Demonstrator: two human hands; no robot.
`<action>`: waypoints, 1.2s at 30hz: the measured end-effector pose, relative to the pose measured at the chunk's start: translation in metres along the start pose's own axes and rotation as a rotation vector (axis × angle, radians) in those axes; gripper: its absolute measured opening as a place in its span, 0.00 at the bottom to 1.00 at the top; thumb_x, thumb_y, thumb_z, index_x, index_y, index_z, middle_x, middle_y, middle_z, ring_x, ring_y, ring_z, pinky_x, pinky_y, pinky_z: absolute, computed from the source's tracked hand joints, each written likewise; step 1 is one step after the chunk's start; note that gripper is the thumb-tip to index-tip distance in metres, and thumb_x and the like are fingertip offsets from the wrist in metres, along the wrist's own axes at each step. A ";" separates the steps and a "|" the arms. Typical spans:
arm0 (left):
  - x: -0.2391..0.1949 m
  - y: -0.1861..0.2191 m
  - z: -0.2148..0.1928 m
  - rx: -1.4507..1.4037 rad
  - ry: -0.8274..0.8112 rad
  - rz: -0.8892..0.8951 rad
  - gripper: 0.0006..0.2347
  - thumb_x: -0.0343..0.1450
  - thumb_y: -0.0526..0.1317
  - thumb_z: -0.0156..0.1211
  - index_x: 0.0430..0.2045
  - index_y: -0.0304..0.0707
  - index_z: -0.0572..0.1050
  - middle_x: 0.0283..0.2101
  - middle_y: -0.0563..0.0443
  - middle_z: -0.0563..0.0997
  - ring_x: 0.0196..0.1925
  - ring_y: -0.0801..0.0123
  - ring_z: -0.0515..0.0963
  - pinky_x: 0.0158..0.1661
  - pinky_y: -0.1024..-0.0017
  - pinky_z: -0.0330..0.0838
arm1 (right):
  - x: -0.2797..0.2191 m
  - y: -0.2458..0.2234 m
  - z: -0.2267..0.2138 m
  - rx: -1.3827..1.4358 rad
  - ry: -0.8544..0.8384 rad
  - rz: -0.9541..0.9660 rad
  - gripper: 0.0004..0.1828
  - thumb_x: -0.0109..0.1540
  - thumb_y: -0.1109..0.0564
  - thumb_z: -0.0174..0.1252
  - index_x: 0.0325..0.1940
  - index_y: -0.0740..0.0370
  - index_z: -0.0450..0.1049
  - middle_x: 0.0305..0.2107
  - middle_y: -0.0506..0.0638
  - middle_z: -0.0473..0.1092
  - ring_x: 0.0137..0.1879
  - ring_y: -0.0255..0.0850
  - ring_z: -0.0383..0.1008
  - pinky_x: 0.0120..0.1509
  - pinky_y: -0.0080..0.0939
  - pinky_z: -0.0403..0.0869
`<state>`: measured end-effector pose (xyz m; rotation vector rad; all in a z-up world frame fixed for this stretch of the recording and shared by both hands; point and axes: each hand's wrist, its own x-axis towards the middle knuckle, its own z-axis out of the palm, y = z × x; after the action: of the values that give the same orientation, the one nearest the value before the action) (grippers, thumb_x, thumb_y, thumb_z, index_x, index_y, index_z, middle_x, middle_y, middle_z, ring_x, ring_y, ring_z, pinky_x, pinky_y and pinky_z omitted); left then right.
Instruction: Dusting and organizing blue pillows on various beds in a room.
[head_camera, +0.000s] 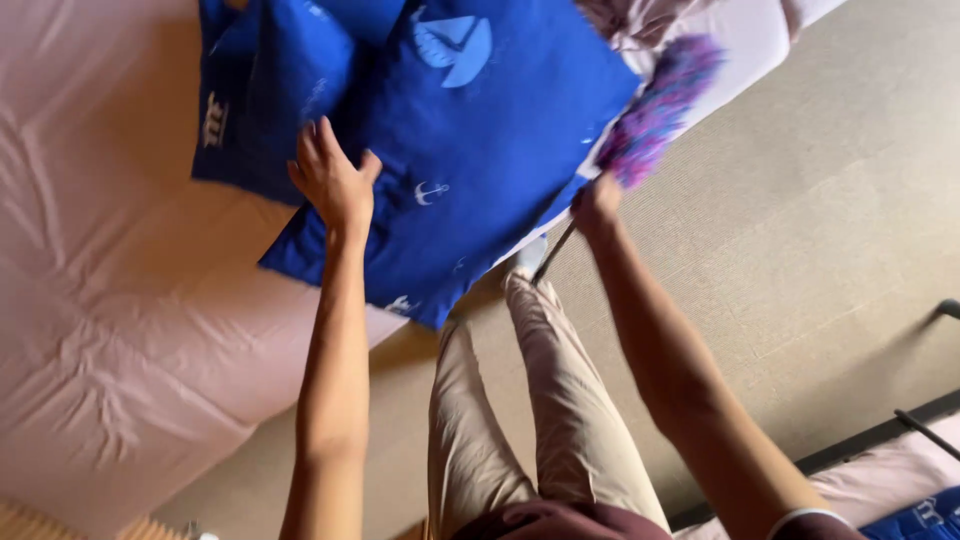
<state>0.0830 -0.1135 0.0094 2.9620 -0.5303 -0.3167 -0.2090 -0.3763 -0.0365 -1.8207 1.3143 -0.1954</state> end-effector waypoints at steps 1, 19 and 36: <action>0.008 0.027 -0.029 -0.164 0.212 0.186 0.32 0.63 0.47 0.72 0.63 0.42 0.67 0.60 0.38 0.70 0.62 0.43 0.70 0.54 0.45 0.62 | -0.016 -0.010 0.008 0.151 -0.065 0.250 0.16 0.69 0.52 0.53 0.53 0.69 0.70 0.17 0.45 0.64 0.19 0.35 0.62 0.19 0.35 0.62; -0.085 0.047 -0.106 -1.007 -0.123 -0.077 0.18 0.72 0.52 0.68 0.41 0.33 0.82 0.40 0.41 0.84 0.47 0.64 0.84 0.47 0.62 0.77 | -0.145 -0.079 -0.026 0.902 -0.098 0.608 0.26 0.69 0.39 0.50 0.43 0.67 0.76 0.11 0.44 0.49 0.12 0.32 0.51 0.12 0.30 0.52; -0.045 0.031 -0.005 -0.994 0.140 -0.013 0.51 0.68 0.60 0.70 0.70 0.18 0.41 0.73 0.18 0.49 0.77 0.36 0.54 0.74 0.57 0.50 | -0.160 -0.015 0.018 -0.231 0.035 0.078 0.23 0.74 0.52 0.28 0.58 0.63 0.69 0.30 0.48 0.61 0.30 0.36 0.55 0.31 0.34 0.60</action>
<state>0.0322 -0.1259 0.0270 2.0013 -0.2239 -0.2627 -0.2578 -0.2321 0.0168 -1.9602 1.4807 -0.0337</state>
